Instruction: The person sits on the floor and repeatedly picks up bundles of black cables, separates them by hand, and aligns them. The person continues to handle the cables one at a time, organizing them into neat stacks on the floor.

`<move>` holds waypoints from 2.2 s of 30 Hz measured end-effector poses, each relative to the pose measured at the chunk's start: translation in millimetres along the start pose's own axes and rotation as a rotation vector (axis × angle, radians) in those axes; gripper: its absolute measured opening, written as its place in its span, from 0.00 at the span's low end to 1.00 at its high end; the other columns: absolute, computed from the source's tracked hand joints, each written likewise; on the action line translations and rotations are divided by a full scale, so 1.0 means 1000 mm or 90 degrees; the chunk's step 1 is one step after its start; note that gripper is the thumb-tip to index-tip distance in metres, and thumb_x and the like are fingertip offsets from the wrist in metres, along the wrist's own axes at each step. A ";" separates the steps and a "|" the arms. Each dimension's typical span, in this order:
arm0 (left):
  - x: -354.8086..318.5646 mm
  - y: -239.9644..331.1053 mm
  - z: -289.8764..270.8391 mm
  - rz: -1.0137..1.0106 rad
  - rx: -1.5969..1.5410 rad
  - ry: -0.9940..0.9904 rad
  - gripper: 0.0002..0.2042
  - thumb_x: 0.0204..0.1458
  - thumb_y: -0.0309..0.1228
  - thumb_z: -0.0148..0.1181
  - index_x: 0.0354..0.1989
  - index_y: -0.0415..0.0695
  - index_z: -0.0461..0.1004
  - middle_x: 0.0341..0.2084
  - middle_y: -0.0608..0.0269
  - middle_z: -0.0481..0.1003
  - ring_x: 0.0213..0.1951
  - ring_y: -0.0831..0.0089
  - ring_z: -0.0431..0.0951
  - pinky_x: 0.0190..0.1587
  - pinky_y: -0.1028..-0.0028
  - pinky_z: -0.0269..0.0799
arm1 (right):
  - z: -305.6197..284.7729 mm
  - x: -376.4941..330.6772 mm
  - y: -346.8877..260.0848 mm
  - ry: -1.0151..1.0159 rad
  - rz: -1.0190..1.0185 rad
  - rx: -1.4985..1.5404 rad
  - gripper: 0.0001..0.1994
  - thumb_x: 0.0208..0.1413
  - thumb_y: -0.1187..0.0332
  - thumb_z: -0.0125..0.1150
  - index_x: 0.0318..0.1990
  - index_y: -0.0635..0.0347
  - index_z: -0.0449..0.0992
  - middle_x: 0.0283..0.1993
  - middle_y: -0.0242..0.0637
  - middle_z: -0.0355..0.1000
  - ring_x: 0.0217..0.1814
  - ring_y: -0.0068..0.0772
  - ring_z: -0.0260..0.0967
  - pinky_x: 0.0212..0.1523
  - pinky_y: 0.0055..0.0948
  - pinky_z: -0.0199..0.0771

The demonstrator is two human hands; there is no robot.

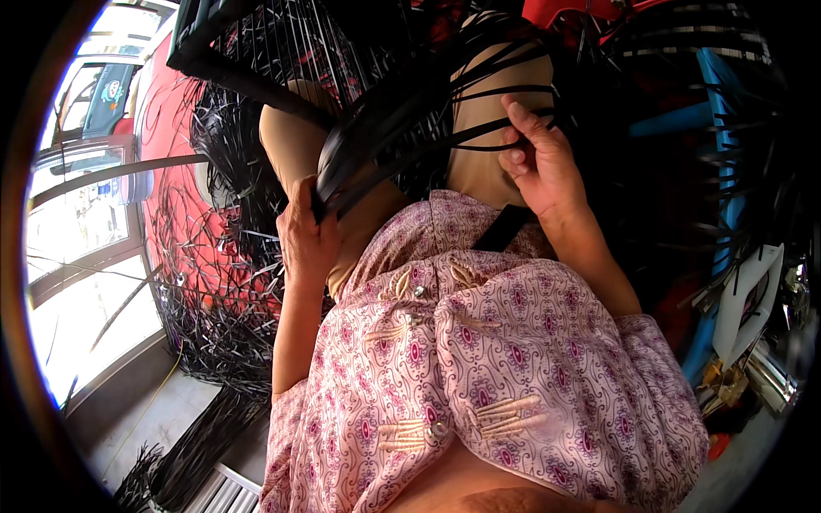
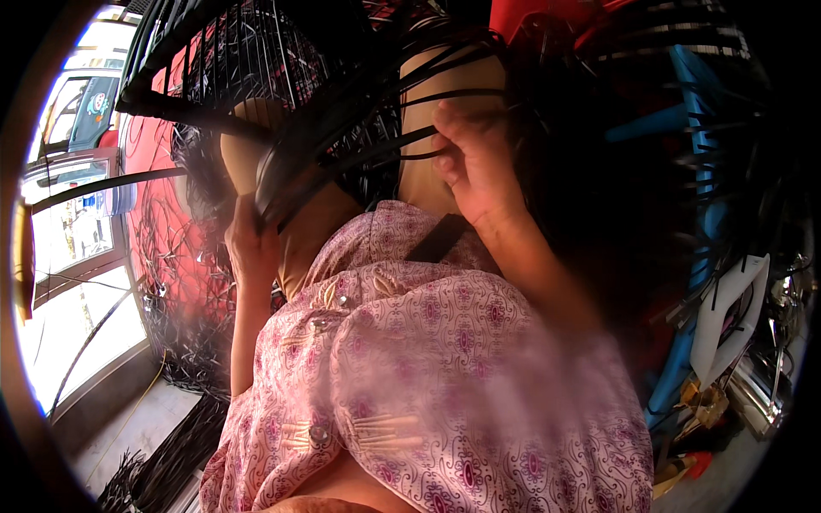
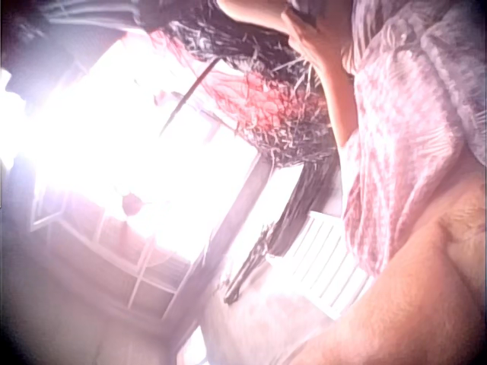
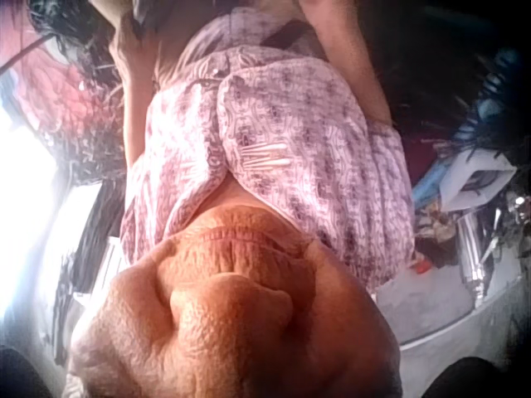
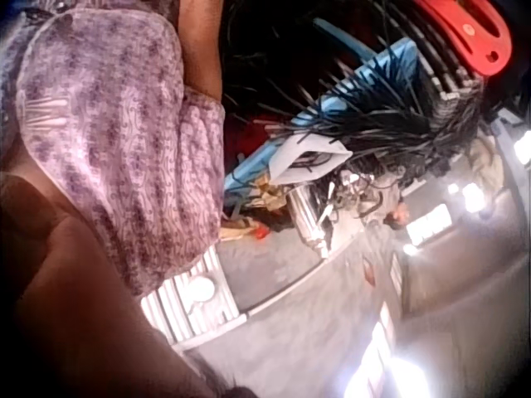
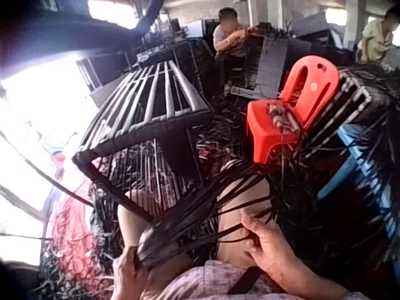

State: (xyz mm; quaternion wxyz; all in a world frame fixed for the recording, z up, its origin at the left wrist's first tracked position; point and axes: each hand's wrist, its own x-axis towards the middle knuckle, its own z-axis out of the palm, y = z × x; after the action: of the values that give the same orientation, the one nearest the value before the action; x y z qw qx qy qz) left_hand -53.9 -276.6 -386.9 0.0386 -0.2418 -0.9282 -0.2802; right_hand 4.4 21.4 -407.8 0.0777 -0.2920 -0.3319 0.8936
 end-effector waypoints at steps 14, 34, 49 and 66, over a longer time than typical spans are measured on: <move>-0.040 0.023 0.005 0.067 0.023 -0.135 0.22 0.35 0.21 0.59 0.44 0.38 0.68 0.32 0.52 0.71 0.34 0.52 0.75 0.36 0.61 0.70 | -0.024 -0.032 -0.019 0.054 0.129 -0.188 0.13 0.56 0.57 0.63 0.28 0.55 0.70 0.25 0.32 0.70 0.18 0.16 0.61 0.15 0.13 0.52; -0.041 0.015 0.012 -0.071 -0.042 -0.092 0.23 0.37 0.18 0.53 0.48 0.41 0.67 0.35 0.47 0.74 0.38 0.47 0.76 0.39 0.58 0.70 | -0.008 -0.051 0.018 -0.127 0.281 -0.165 0.07 0.50 0.73 0.67 0.36 0.62 0.76 0.31 0.32 0.72 0.22 0.16 0.62 0.18 0.13 0.58; -0.045 0.022 -0.003 0.053 -0.091 -0.244 0.19 0.38 0.27 0.64 0.41 0.42 0.70 0.27 0.51 0.74 0.31 0.52 0.77 0.34 0.63 0.71 | -0.057 -0.054 -0.002 0.169 0.144 -0.244 0.23 0.60 0.45 0.52 0.35 0.61 0.70 0.29 0.45 0.75 0.14 0.22 0.58 0.13 0.16 0.49; -0.041 0.026 -0.009 0.253 0.023 -0.299 0.06 0.46 0.25 0.54 0.34 0.46 0.67 0.21 0.63 0.67 0.24 0.66 0.76 0.27 0.69 0.73 | -0.151 0.039 -0.088 0.316 0.191 -0.956 0.39 0.41 0.29 0.58 0.35 0.64 0.76 0.23 0.38 0.72 0.22 0.25 0.70 0.18 0.21 0.63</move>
State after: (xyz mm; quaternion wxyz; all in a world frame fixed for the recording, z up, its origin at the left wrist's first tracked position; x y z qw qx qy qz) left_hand -6.2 -280.3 -375.0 -0.1188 -0.4759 -0.8511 -0.1870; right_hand 54.3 184.8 -461.8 -0.1888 -0.4978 -0.7745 0.3416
